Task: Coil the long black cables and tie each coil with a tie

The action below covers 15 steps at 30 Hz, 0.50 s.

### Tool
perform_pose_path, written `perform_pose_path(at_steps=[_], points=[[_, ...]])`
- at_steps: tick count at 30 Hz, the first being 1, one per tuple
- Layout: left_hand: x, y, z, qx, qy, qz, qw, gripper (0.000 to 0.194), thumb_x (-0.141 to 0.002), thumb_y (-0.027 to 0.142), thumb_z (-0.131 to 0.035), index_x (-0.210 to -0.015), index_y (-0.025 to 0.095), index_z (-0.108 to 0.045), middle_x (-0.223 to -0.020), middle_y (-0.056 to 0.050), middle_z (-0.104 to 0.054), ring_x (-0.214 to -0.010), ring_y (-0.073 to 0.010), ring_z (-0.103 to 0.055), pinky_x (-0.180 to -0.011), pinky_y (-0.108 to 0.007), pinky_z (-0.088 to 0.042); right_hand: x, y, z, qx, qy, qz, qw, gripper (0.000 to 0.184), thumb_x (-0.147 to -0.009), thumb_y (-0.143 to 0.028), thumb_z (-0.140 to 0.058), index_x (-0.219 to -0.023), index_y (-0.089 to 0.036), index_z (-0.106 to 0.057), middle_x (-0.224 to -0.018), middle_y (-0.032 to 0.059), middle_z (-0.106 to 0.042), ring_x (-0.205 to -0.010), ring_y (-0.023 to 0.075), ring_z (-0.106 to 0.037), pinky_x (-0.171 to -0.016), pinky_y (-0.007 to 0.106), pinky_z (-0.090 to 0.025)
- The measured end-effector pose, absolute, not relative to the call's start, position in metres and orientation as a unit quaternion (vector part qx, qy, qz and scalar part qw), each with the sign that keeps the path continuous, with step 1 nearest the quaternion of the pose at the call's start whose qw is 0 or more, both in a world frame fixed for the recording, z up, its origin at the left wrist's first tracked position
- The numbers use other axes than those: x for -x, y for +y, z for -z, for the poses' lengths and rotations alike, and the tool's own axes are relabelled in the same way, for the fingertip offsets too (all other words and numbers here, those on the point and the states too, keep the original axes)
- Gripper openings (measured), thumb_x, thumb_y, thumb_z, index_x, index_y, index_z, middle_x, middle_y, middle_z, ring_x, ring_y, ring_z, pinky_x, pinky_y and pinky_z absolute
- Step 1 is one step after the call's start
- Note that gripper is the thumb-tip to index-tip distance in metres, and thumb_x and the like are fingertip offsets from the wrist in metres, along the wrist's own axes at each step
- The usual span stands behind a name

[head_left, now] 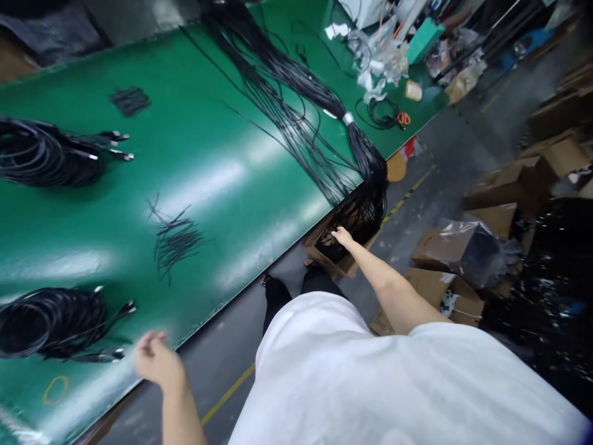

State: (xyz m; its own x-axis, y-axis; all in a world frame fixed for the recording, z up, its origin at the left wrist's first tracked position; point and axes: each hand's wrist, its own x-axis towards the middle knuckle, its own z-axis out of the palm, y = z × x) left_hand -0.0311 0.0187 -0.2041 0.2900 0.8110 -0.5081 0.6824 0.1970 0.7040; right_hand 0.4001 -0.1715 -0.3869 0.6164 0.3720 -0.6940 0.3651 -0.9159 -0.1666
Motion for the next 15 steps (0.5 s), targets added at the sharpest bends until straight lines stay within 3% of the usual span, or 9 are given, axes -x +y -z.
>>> perform_pose_path(at_steps=[8, 12, 15], points=[[-0.072, -0.106, 0.281, -0.566, 0.648, -0.062, 0.505, 0.033, -0.077, 0.054, -0.055, -0.092, 0.026, -0.067, -0.099, -0.004, -0.073, -0.099, -0.0294, -0.069, -0.091, -0.045, -0.054, -0.445, -0.140, 0.428, 0.886, -0.281, -0.367, 0.040, 0.032, -0.098, -0.039, -0.050, -0.116, -0.014, -0.060, -0.116, 0.0091, -0.062, -0.103, 0.0193, -0.060, -0.090, 0.040, -0.051], [-0.116, -0.160, 0.320, -0.576, 0.597, -0.069, 0.554, 0.030, -0.083, 0.043, -0.052, -0.097, 0.021, -0.065, -0.106, -0.009, -0.071, -0.097, -0.0263, -0.070, -0.097, -0.039, -0.051, -0.459, -0.158, 0.427, 0.860, -0.364, -0.351, 0.073, 0.030, -0.101, -0.026, -0.039, -0.122, -0.014, -0.056, -0.129, 0.0137, -0.056, -0.113, 0.0191, -0.054, -0.091, 0.029, -0.042], [-0.149, -0.180, 0.325, -0.630, 0.528, -0.039, 0.568, 0.029, -0.087, 0.039, -0.049, -0.102, 0.021, -0.066, -0.110, -0.009, -0.070, -0.100, -0.0231, -0.068, -0.097, -0.034, -0.050, -0.469, -0.152, 0.430, 0.825, -0.419, -0.371, 0.084, 0.028, -0.099, -0.030, -0.045, -0.119, -0.014, -0.057, -0.118, 0.0109, -0.063, -0.103, 0.0170, -0.057, -0.082, 0.023, -0.041]])
